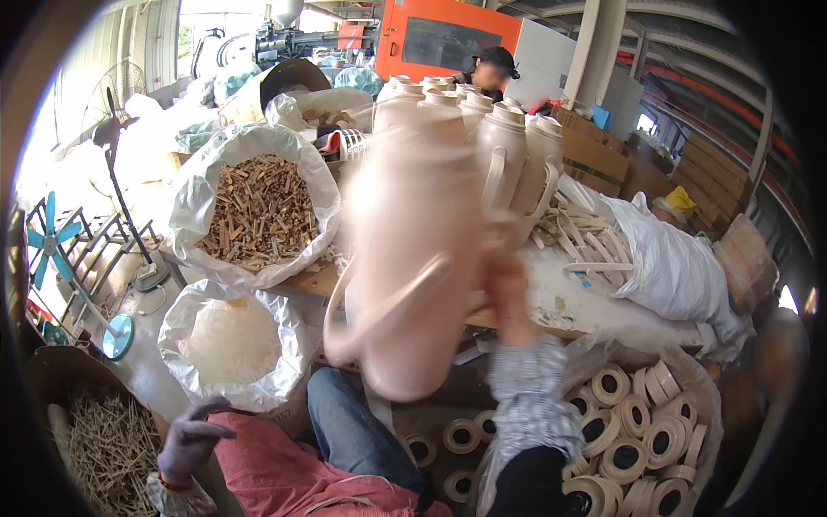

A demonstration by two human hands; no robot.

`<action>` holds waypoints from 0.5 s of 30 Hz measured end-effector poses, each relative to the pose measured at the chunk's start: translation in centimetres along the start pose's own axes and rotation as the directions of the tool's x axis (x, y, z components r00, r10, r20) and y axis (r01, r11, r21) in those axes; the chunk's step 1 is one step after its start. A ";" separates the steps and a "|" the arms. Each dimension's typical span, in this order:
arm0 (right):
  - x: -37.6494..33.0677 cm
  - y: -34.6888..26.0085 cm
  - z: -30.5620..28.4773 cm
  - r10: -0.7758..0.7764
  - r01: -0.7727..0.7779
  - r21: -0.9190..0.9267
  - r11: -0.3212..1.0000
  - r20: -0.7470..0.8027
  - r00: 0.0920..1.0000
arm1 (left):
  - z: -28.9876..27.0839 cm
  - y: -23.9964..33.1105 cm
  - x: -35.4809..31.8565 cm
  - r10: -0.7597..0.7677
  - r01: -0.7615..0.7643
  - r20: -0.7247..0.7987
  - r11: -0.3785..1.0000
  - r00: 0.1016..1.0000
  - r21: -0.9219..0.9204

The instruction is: The person assembles a beige thermos by inserting a wooden stopper, attaching a handle, and securing a base ring. They repeatedly pick up the thermos, insert components, and place the finished unit aside.

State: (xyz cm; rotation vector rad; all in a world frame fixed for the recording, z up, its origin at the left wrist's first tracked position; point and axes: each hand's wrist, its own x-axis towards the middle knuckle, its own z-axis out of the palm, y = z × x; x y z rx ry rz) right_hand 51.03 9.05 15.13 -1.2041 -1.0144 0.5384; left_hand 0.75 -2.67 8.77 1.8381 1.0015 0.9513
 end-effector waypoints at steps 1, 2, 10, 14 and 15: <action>0.2 -2.6 -2.2 -0.136 0.147 0.093 0.985 -0.112 0.984 | 0.3 -1.5 -1.4 -0.147 0.148 0.021 0.983 0.989 -0.104; 1.9 -1.0 -5.6 -0.337 0.346 0.153 0.926 -0.081 0.938 | 0.5 -2.4 -2.5 -0.296 0.300 0.049 0.934 0.954 -0.195; 14.9 2.4 -10.1 -0.500 0.495 -0.138 0.858 -0.444 0.743 | 3.4 -3.8 2.2 -0.271 0.293 0.117 0.920 0.955 -0.260; 22.8 10.5 -15.2 -0.615 0.275 -0.623 0.732 -0.430 0.661 | 4.7 -3.4 4.3 -0.245 0.290 0.192 0.922 0.950 -0.258; 23.7 11.6 -15.6 -0.547 0.242 -0.578 0.779 -0.440 0.712 | 5.0 -3.7 4.4 -0.232 0.279 0.194 0.921 0.953 -0.271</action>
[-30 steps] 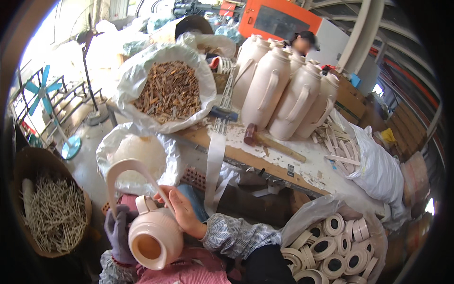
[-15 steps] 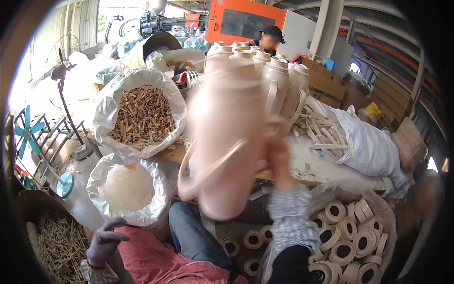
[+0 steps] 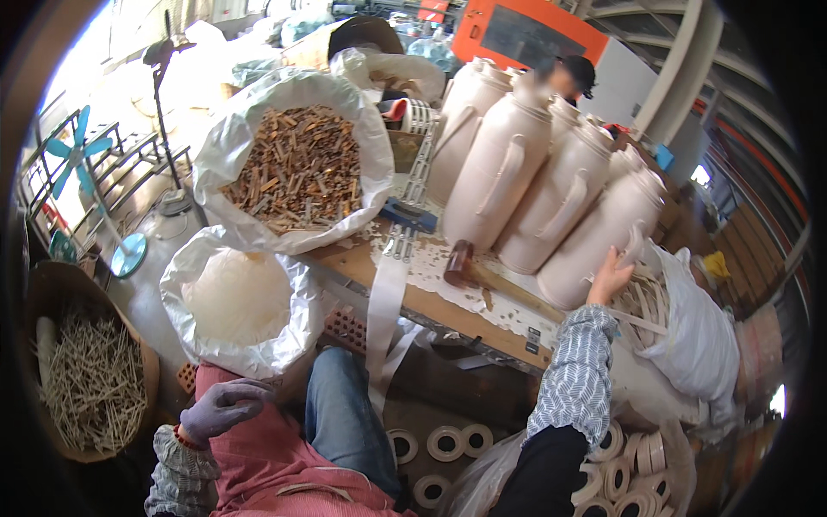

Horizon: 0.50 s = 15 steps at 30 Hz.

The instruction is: The person assembles a beige thermos by inserting a wooden stopper, attaching a handle, and securing a base ring. They repeatedly pick up the thermos, insert components, and place the finished unit aside.

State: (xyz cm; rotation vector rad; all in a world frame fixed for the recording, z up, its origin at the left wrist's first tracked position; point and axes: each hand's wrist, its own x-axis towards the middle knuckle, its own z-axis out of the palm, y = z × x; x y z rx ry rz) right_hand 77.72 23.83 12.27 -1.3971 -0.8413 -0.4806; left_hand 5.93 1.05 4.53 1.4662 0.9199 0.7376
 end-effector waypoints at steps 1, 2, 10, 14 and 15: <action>0.9 1.0 0.1 0.004 -0.004 -0.111 0.994 0.002 1.000 | 0.2 -0.4 0.2 0.016 -0.016 0.011 1.000 1.000 -0.013; 0.6 0.9 0.7 0.020 -0.017 -0.216 0.976 0.015 1.000 | 0.2 -0.8 0.0 0.031 -0.031 0.003 0.999 1.000 0.007; -22.4 -19.1 6.9 -0.648 0.561 0.328 0.760 0.321 0.690 | -1.6 -3.8 -3.2 -0.190 0.178 -0.261 0.982 0.946 -0.069; -29.2 -19.1 16.9 -0.595 0.515 0.386 0.765 0.729 0.338 | -3.3 -3.6 -5.8 -0.127 0.165 -0.428 0.985 0.895 0.053; -29.5 -17.4 18.8 -0.585 0.601 0.316 0.734 0.744 0.323 | -3.8 -4.7 -7.2 -0.076 0.140 -0.484 0.985 0.872 0.096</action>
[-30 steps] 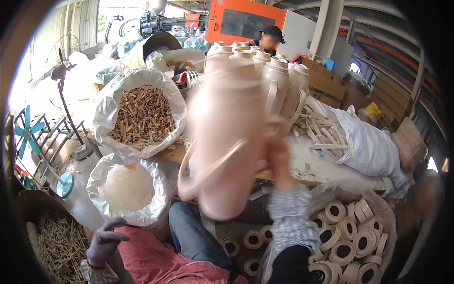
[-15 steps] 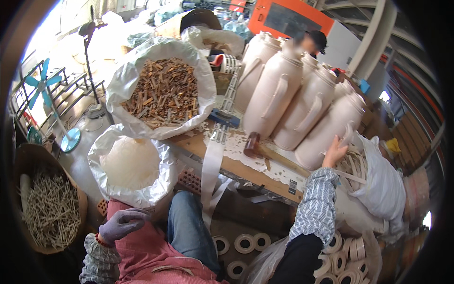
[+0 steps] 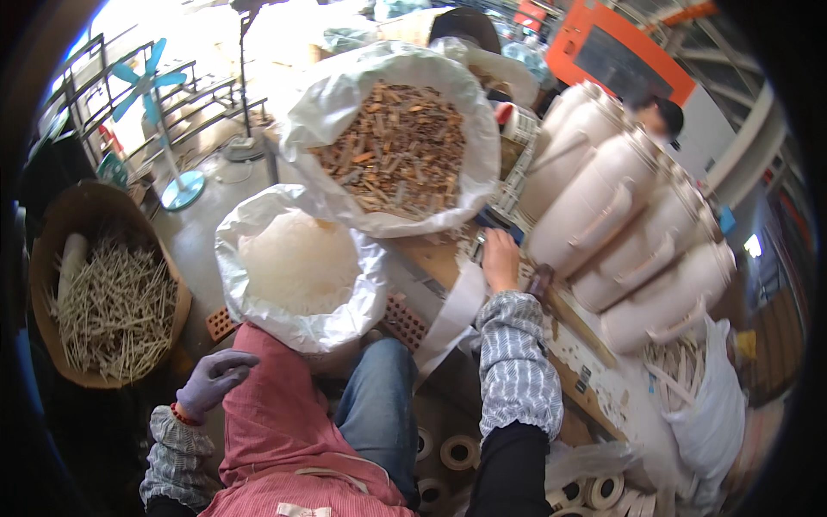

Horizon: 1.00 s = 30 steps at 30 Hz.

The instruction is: The person assembles a beige thermos by inserting a wooden stopper, attaching a handle, and securing a base ring. They repeatedly pick up the thermos, insert components, and place the finished unit aside.

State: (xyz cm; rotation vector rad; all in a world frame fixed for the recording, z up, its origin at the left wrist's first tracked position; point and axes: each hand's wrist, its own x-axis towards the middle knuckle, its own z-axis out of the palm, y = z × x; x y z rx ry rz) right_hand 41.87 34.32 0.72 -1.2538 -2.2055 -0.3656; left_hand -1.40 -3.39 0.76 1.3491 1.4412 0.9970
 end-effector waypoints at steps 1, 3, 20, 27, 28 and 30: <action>-0.9 3.8 3.4 0.033 -0.032 -0.096 0.995 0.005 0.999 | -1.1 -2.8 -1.2 -0.095 0.082 -0.101 0.989 0.990 -0.126; -1.2 1.5 6.0 -0.020 0.016 0.102 0.995 0.033 0.999 | -3.8 -7.7 -7.9 -0.231 0.192 -0.412 0.972 0.882 -0.133; -2.6 6.4 1.6 0.104 -0.115 0.027 0.993 0.260 0.960 | 8.4 -35.7 -52.0 -0.220 0.929 -0.921 0.118 -0.321 -0.352; -1.1 8.7 3.6 0.031 -0.057 0.084 0.995 0.285 0.958 | 4.9 -36.9 -46.6 -0.449 0.789 -0.760 0.173 -0.469 -0.590; -1.3 9.2 2.7 0.071 -0.111 0.138 0.984 0.267 0.961 | 2.7 -35.7 -45.4 -0.703 0.726 -0.462 -0.114 -0.542 -0.678; -2.6 6.2 4.0 0.139 -0.179 0.097 0.979 0.320 0.937 | 2.6 -36.4 -51.5 -0.688 0.849 -0.613 -0.009 -0.389 -0.529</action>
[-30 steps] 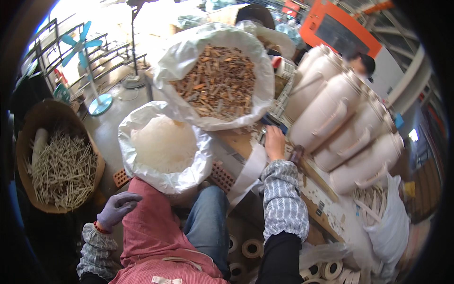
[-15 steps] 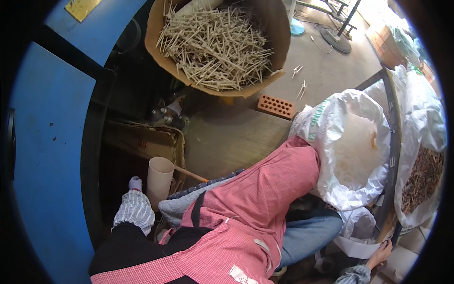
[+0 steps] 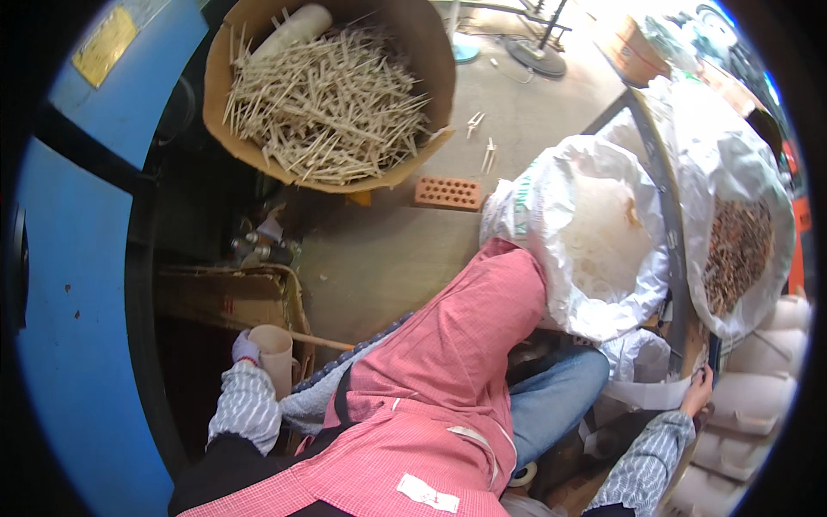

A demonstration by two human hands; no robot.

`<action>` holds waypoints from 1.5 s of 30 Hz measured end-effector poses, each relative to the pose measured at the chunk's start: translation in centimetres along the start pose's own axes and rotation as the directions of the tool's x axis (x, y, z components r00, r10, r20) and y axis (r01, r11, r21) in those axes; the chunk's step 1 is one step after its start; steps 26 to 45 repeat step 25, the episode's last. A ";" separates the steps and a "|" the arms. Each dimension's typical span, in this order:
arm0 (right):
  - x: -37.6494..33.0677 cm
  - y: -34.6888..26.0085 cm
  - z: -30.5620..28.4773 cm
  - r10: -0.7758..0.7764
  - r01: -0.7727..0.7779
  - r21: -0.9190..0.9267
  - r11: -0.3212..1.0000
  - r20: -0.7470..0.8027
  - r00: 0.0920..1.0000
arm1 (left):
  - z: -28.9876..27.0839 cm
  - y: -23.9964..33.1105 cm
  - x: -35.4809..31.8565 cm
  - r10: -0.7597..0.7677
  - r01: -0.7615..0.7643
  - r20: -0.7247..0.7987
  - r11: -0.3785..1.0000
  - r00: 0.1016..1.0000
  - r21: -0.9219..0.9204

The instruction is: The person assembles a beige thermos by inserting a wooden stopper, attaching a handle, and securing a base ring. They repeatedly pick up the thermos, insert components, and place the finished unit aside.

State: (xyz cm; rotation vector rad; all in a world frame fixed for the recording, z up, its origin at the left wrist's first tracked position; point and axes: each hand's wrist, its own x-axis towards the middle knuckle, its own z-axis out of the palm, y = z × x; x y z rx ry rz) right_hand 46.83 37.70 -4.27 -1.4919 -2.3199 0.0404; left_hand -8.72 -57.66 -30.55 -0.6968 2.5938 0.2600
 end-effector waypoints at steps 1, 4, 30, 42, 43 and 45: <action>-0.7 -0.5 0.0 0.043 -0.043 0.030 0.999 -0.014 0.999 | -1.1 0.2 0.6 0.154 -0.150 0.029 0.985 0.988 -0.088; -1.1 -0.6 -1.1 0.077 -0.072 0.060 0.996 -0.096 0.992 | -9.2 11.5 -9.0 0.615 -0.608 0.004 0.781 0.789 -0.139; -4.8 -11.6 -2.3 0.144 -0.152 0.016 0.988 -0.438 0.887 | -8.7 33.0 -60.6 0.284 -0.289 0.152 -0.957 -0.947 -0.010; -4.8 -11.6 -2.3 0.144 -0.152 0.016 0.988 -0.438 0.887 | -8.7 33.0 -60.6 0.284 -0.289 0.152 -0.957 -0.947 -0.010; -4.8 -11.6 -2.3 0.144 -0.152 0.016 0.988 -0.438 0.887 | -8.7 33.0 -60.6 0.284 -0.289 0.152 -0.957 -0.947 -0.010; -4.8 -11.6 -2.3 0.144 -0.152 0.016 0.988 -0.438 0.887 | -8.7 33.0 -60.6 0.284 -0.289 0.152 -0.957 -0.947 -0.010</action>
